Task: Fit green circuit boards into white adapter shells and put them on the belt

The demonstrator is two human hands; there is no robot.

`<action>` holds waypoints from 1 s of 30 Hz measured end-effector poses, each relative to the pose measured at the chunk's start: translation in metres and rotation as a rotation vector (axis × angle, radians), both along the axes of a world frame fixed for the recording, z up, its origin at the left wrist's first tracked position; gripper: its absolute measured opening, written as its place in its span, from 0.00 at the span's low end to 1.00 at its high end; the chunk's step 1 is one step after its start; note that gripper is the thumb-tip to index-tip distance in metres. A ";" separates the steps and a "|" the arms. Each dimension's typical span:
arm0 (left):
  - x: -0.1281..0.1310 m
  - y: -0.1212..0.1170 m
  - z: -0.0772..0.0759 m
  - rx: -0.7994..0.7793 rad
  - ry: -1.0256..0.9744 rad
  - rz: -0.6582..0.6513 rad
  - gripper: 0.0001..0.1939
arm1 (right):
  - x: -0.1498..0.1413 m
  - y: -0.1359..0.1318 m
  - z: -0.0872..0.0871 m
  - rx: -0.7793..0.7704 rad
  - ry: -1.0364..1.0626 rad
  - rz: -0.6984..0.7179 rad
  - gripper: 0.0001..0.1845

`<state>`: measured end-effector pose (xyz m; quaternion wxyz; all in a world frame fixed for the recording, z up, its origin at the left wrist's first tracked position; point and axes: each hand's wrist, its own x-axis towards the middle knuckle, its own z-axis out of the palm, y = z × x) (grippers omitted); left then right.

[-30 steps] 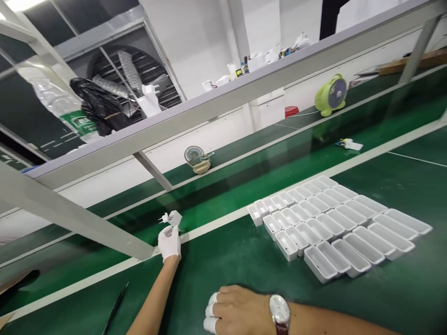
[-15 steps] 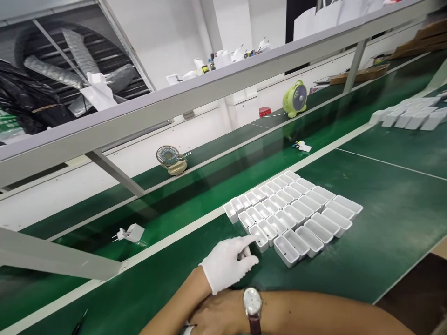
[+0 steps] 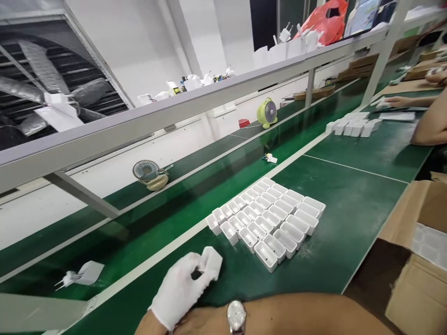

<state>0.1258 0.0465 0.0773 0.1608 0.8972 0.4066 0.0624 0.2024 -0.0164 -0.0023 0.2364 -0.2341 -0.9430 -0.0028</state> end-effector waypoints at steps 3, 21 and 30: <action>-0.042 0.014 -0.007 0.104 -0.061 0.172 0.10 | -0.005 -0.003 -0.005 0.113 0.034 0.103 0.09; -0.109 0.000 -0.050 -0.087 -0.610 0.573 0.34 | -0.009 -0.025 -0.018 -0.055 0.050 0.093 0.12; -0.115 -0.004 -0.060 -0.263 -0.695 0.541 0.34 | -0.009 -0.028 -0.023 -0.093 0.068 0.115 0.14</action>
